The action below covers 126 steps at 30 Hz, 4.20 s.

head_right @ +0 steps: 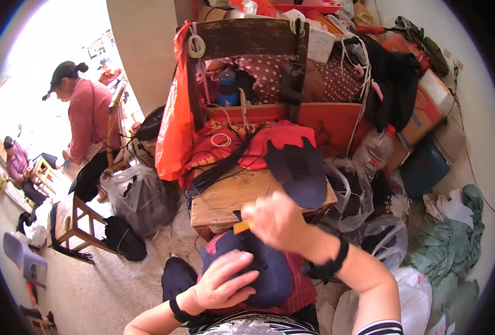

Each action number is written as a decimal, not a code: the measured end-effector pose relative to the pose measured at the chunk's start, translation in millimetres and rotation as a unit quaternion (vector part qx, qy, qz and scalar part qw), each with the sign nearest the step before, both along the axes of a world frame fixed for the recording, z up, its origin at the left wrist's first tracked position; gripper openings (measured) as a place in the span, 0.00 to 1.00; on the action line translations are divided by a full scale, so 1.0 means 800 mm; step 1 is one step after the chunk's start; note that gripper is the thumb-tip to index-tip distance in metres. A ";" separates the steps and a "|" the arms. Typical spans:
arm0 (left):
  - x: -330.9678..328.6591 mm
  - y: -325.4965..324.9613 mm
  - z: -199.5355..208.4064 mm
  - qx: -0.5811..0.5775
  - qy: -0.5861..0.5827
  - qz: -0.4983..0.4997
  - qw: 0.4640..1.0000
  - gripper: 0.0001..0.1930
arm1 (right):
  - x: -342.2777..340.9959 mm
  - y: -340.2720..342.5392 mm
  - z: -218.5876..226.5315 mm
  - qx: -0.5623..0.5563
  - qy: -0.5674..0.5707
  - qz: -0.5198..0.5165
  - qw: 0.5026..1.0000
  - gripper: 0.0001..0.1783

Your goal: Threading black laces through a black shoe upper using a small yellow tool.

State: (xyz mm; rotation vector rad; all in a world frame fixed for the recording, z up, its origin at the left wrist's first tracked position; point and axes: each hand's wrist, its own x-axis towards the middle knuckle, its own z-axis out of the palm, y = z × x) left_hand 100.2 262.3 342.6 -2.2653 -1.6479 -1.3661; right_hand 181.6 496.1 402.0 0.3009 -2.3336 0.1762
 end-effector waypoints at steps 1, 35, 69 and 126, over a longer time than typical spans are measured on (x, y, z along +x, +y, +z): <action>0.000 -0.004 0.014 0.093 0.014 0.093 0.991 0.31 | 0.021 -0.016 -0.005 0.018 -0.029 0.027 0.999 0.15; 0.019 -0.002 0.013 -0.339 -0.557 -0.049 0.756 0.21 | 0.108 -0.112 -0.042 0.030 -0.145 0.022 0.989 0.15; 0.045 0.030 -0.015 -0.289 -0.618 0.001 0.731 0.07 | 0.129 -0.090 -0.099 -0.904 -0.102 0.085 0.405 0.11; 0.043 0.023 -0.040 -0.216 -0.576 -0.006 0.789 0.12 | 0.125 -0.104 -0.104 -0.840 -0.146 0.047 0.520 0.09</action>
